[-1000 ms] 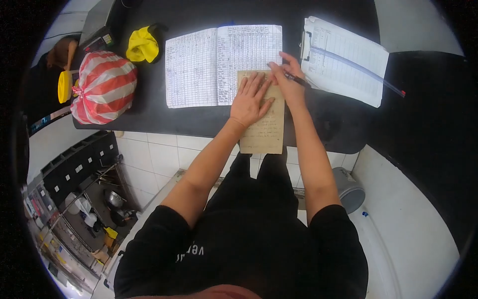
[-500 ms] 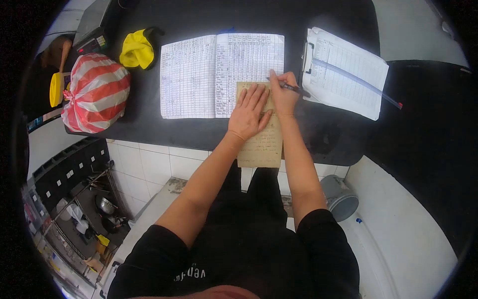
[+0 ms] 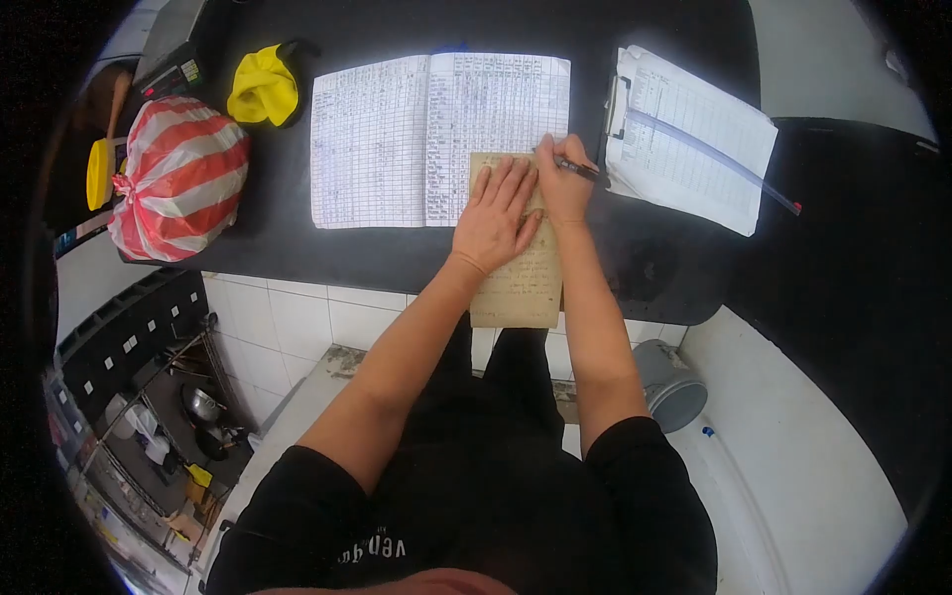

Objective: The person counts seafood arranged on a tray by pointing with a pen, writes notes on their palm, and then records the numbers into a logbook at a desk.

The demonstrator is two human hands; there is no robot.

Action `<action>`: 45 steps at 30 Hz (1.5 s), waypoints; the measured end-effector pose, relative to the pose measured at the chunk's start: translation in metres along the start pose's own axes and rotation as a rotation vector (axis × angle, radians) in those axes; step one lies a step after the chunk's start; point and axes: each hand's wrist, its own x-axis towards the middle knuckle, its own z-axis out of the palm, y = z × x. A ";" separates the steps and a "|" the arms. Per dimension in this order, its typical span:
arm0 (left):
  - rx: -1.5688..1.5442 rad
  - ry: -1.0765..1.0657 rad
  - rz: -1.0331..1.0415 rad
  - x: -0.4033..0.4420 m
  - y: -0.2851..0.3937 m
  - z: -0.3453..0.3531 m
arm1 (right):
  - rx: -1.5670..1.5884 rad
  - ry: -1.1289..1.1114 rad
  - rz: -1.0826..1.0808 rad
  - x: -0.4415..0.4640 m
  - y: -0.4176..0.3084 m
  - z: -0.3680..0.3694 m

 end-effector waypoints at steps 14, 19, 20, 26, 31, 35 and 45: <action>0.002 0.018 0.008 -0.001 0.000 0.001 | -0.033 -0.035 -0.006 0.001 -0.002 0.000; 0.011 0.007 0.008 -0.001 -0.001 0.002 | -0.070 -0.037 -0.029 0.000 -0.007 -0.001; 0.010 0.009 0.010 -0.001 -0.001 0.002 | -0.071 -0.038 -0.028 0.000 -0.007 -0.002; 0.003 0.008 0.021 -0.001 -0.001 0.002 | -0.058 -0.043 -0.031 0.000 -0.005 -0.001; 0.012 0.008 0.016 -0.001 -0.002 0.003 | -0.065 -0.049 -0.009 0.001 -0.013 -0.003; 0.008 -0.012 0.003 -0.001 -0.001 0.002 | -0.055 -0.052 -0.043 0.001 -0.008 -0.003; 0.006 -0.004 -0.001 -0.001 -0.001 0.004 | -0.035 -0.043 -0.010 0.000 -0.005 -0.001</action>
